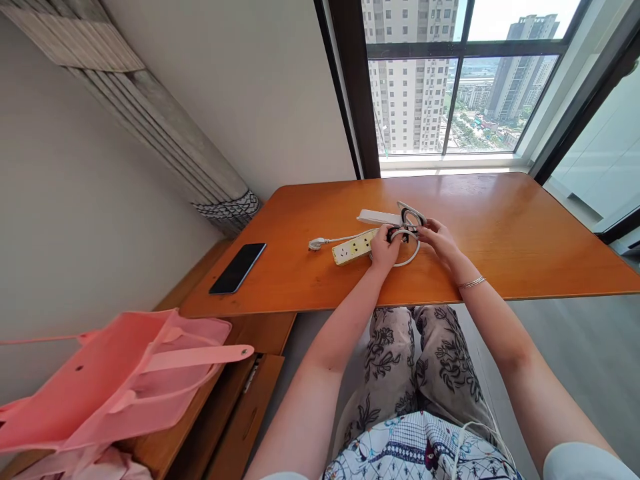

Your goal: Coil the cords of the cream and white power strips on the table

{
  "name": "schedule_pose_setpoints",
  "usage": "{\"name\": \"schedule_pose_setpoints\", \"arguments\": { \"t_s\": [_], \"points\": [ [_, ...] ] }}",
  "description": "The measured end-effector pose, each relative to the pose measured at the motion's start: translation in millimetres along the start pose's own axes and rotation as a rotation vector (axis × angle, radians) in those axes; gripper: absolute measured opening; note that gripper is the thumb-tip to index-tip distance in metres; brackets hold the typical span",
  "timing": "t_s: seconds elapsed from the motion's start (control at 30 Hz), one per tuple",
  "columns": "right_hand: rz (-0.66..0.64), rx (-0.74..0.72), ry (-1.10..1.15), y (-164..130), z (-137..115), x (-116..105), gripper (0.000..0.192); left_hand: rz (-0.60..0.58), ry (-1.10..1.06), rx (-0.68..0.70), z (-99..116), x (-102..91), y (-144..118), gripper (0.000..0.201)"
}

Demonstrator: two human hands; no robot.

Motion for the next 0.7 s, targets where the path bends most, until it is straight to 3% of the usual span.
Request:
{"name": "schedule_pose_setpoints", "arguments": {
  "t_s": [0.17, 0.3, 0.43, 0.53, 0.7],
  "points": [
    [-0.040, 0.101, -0.016, -3.2, 11.9, 6.6, 0.047, 0.057, -0.105, -0.025, -4.3, -4.4, -1.7, 0.025],
    [-0.123, 0.152, 0.053, -7.7, 13.7, 18.8, 0.042, -0.129, 0.023, 0.183, 20.3, 13.3, -10.4, 0.021],
    [-0.082, 0.214, 0.158, -7.0, 16.6, 14.7, 0.030, -0.353, 0.173, 0.414, 46.7, 30.5, -26.6, 0.008],
    [-0.077, 0.312, 0.177, -7.7, 26.1, 13.1, 0.019, -0.401, 0.238, 0.462, 52.6, 31.9, -30.8, 0.009],
    [-0.151, 0.395, 0.183, -11.3, 33.9, 17.4, 0.017, -0.414, 0.249, 0.462, 52.8, 33.5, -31.6, 0.009]
  ]
}}
Point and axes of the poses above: each hand's wrist, its own y-axis towards the middle knuckle, its own x-axis out of the palm, z = x × y, the point moved 10 cm from there along y, towards the middle knuckle, and after that the axes turned 2 degrees about z, right-handed, at the moved point
